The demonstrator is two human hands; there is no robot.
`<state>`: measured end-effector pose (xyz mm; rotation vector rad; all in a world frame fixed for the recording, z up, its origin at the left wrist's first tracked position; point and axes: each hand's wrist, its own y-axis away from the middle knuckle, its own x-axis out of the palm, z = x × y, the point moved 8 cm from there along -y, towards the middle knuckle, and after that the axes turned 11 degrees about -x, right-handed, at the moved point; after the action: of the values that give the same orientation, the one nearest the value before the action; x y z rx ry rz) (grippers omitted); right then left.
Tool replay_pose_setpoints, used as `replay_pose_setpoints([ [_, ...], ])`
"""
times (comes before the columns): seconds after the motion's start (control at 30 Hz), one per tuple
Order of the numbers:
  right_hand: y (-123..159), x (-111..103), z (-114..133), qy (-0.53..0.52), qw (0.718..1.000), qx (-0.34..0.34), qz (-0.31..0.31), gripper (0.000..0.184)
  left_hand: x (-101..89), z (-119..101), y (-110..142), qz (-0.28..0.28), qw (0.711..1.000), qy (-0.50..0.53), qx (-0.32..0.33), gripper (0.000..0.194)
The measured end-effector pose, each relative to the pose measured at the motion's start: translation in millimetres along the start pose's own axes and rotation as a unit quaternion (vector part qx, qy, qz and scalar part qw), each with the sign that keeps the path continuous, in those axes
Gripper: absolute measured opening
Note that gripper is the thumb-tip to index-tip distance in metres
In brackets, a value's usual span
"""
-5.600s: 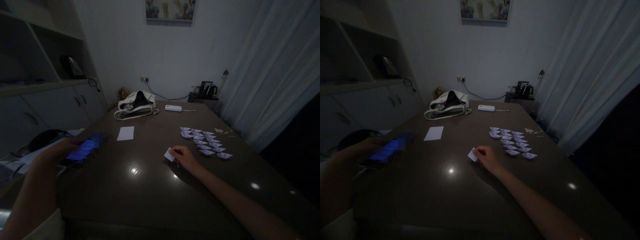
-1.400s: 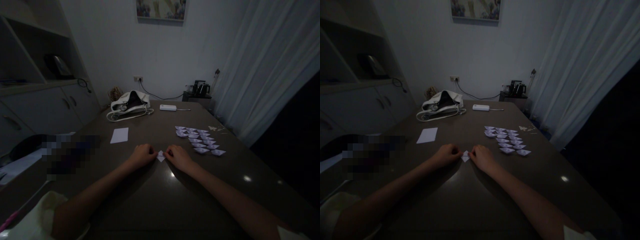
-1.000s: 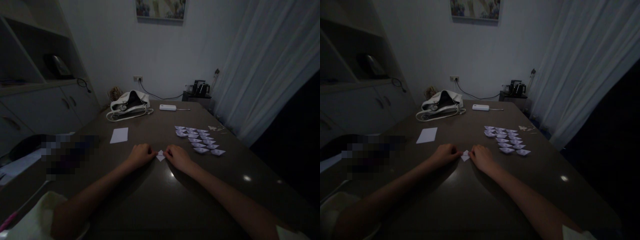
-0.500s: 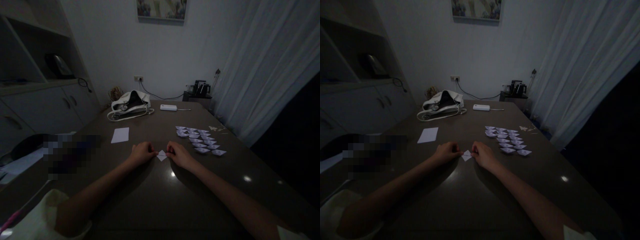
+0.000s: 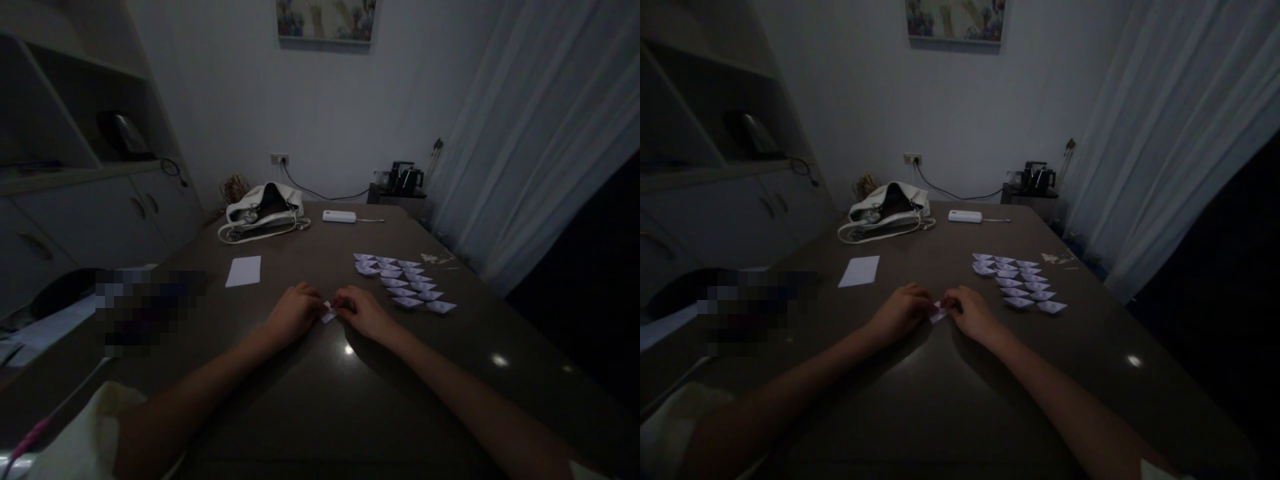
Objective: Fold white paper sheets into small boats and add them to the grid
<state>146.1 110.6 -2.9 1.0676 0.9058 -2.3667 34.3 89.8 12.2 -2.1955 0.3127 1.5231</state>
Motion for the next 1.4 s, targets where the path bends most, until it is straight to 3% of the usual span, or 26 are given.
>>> replay_pose_setpoints([
  [0.2,2.0,0.2,14.3,0.089,0.994,-0.050,0.034,0.022,1.0,-11.8,5.3,0.033,0.996,-0.065,0.054,0.027],
  [0.37,3.7,-1.7,19.2,0.141,0.988,-0.024,0.066,0.026,-0.4,-11.9,7.1,0.053,0.995,-0.067,0.044,0.031],
  [0.6,4.1,-9.1,10.7,0.127,0.988,0.006,0.082,0.036,-5.9,-3.5,5.1,0.058,0.997,-0.037,0.023,0.038],
  [1.07,4.9,-8.1,4.2,0.075,0.995,0.039,0.055,0.032,-2.4,1.3,7.9,0.063,0.998,0.006,0.010,0.035],
  [1.4,5.5,-8.5,12.6,0.064,0.998,-0.006,0.028,0.027,-0.9,8.4,4.1,0.048,0.993,0.105,-0.010,0.018],
])
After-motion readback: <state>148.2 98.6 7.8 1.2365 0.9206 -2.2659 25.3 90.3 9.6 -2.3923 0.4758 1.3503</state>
